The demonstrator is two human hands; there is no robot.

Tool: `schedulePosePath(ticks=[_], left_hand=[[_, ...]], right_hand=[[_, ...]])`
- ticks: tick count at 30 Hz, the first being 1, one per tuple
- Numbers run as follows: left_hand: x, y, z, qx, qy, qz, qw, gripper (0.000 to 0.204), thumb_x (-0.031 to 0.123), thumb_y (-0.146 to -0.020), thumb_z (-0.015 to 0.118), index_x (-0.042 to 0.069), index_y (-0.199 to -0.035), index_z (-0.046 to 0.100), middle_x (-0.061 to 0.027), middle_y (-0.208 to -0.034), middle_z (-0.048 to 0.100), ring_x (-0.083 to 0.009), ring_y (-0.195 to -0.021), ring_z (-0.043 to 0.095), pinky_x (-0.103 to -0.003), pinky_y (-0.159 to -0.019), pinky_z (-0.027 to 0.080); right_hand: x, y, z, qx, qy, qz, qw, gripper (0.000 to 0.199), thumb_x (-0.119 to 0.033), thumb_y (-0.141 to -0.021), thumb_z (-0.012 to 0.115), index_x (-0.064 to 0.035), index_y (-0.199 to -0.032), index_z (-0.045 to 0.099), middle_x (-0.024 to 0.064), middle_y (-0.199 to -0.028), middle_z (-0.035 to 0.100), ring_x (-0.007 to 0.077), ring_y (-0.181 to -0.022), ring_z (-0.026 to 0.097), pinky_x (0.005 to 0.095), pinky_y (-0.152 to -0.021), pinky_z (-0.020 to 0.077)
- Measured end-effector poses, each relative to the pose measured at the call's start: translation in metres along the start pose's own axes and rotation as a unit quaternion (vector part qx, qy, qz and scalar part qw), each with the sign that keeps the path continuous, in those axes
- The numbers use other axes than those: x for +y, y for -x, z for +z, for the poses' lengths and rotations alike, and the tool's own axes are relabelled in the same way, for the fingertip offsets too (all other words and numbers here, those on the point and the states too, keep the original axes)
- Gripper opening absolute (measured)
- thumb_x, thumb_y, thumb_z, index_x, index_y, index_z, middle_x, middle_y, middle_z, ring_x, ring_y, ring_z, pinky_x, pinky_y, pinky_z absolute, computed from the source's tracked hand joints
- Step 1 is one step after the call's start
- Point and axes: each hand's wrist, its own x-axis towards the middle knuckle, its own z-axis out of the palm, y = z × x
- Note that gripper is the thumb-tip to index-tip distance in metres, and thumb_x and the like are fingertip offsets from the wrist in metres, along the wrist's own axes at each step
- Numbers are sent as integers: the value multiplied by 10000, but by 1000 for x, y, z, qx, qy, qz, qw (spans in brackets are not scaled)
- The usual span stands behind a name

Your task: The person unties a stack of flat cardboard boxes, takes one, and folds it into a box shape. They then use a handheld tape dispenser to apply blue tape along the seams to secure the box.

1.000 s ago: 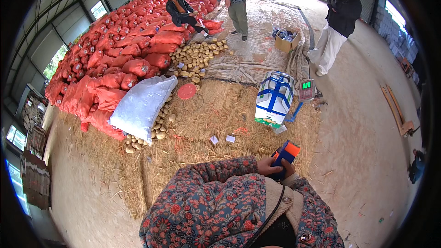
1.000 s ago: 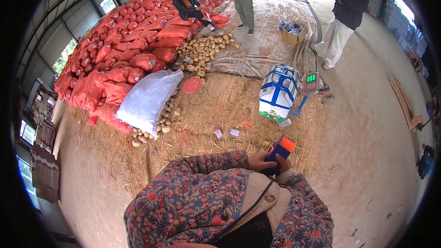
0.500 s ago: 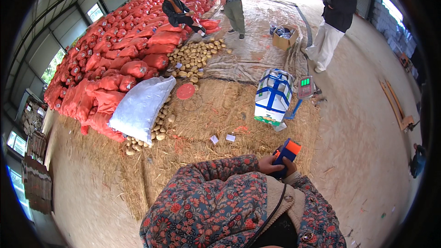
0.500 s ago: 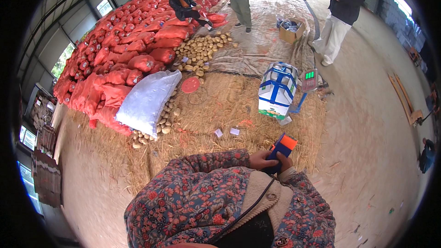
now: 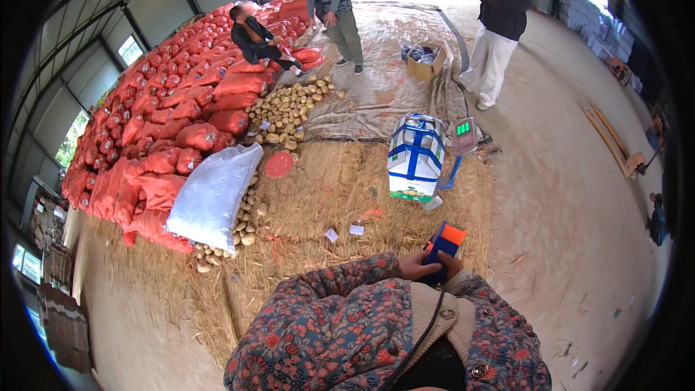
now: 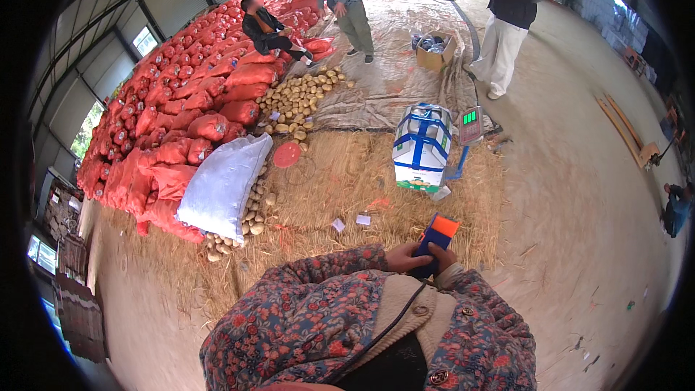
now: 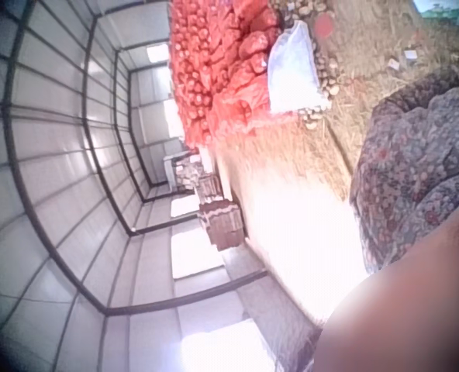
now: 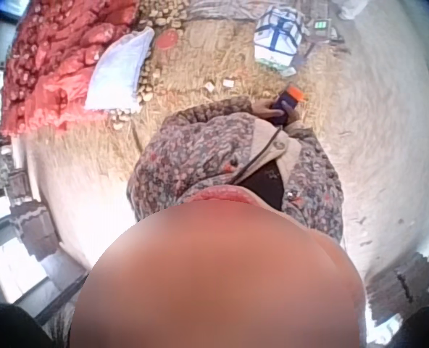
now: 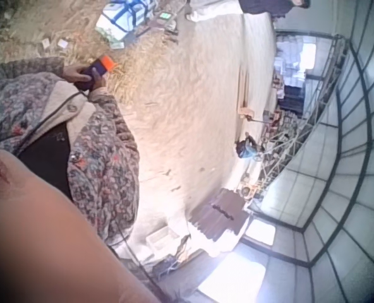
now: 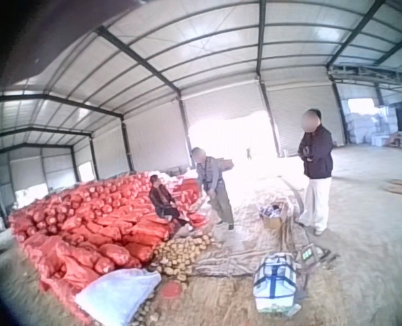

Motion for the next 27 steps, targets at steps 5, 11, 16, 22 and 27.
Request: schedulePosePath(ticks=[5, 11, 16, 22, 27], left_hand=[[-1, -1, 0, -12, 11, 6, 1000, 490, 393, -885, 588, 22, -1193, 500, -50, -1010, 612, -120, -892, 574, -286, -782, 479], [6, 1, 0, -21, -9, 13, 1000, 498, 398, -891, 577, 22, -1205, 485, -51, -1000, 607, -127, -891, 568, -293, -780, 476], [13, 6, 1, -8, -30, -22, 999, 499, 387, -888, 582, 16, -1208, 485, -62, -1022, 609, -134, -909, 576, -297, -804, 480], [9, 12, -1, 21, 2, -31, 999, 516, 385, -877, 599, 2, -1205, 490, -71, -1008, 618, -134, -899, 583, -292, -789, 481], [7, 20, -6, 44, 8, -25, 999, 532, 386, -876, 601, 5, -1225, 473, -85, -1040, 612, -141, -919, 581, -298, -800, 480]], right_hand=[[-2, 2, 1, -17, 10, -19, 1000, 427, -324, -826, 629, -1, -1098, 567, 113, -974, 640, 229, -878, 635, 362, -802, 520], [-5, 8, 7, -3, -9, -19, 1000, 416, -318, -826, 631, -9, -1098, 569, 104, -969, 640, 227, -866, 636, 353, -784, 526], [-1, 5, 8, -5, -37, -10, 999, 418, -314, -818, 639, -13, -1100, 567, 104, -964, 640, 234, -851, 638, 363, -779, 530], [2, -2, 12, -58, -51, -11, 997, 436, -319, -816, 630, -5, -1110, 559, 124, -965, 640, 238, -854, 640, 367, -779, 533], [2, -11, 20, -58, -20, 21, 998, 443, -327, -816, 627, -18, -1125, 552, 123, -998, 628, 251, -870, 634, 382, -785, 537]])
